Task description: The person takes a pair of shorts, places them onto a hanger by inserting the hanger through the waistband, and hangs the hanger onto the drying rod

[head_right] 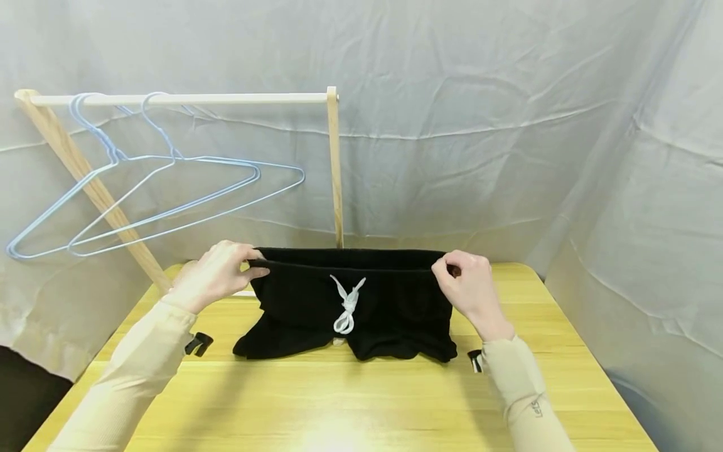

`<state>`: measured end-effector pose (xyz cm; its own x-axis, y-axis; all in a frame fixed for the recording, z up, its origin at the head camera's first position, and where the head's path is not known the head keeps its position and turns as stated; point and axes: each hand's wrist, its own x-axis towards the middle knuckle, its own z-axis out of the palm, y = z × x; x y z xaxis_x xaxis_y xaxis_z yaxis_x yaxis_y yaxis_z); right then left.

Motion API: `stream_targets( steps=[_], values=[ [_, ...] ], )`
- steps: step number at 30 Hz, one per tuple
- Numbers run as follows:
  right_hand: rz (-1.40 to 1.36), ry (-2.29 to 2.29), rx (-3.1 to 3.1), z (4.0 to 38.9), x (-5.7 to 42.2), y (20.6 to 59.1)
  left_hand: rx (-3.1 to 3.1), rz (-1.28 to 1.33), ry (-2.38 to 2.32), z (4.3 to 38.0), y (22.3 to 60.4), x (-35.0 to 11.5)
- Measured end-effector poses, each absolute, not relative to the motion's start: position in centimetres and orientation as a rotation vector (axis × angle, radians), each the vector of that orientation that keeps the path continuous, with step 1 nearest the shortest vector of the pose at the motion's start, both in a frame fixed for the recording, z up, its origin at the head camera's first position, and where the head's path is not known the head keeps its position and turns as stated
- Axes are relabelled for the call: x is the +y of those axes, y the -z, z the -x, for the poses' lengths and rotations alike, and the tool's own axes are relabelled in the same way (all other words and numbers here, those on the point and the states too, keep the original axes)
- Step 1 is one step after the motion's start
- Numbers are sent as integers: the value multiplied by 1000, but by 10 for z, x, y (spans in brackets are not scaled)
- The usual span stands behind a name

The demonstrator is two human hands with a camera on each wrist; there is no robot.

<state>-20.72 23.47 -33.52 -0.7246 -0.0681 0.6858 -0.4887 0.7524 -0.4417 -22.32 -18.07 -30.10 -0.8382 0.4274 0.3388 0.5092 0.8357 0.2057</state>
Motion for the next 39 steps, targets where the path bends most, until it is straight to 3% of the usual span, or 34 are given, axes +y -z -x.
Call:
stream_targets(
  steps=[18,39],
  values=[
    [-499,-930,-2449,201,242,367,-2927,711,414,220,338,-179],
    [-591,-906,-2405,204,216,372,-3115,811,278,211,337,-179]
  ],
)
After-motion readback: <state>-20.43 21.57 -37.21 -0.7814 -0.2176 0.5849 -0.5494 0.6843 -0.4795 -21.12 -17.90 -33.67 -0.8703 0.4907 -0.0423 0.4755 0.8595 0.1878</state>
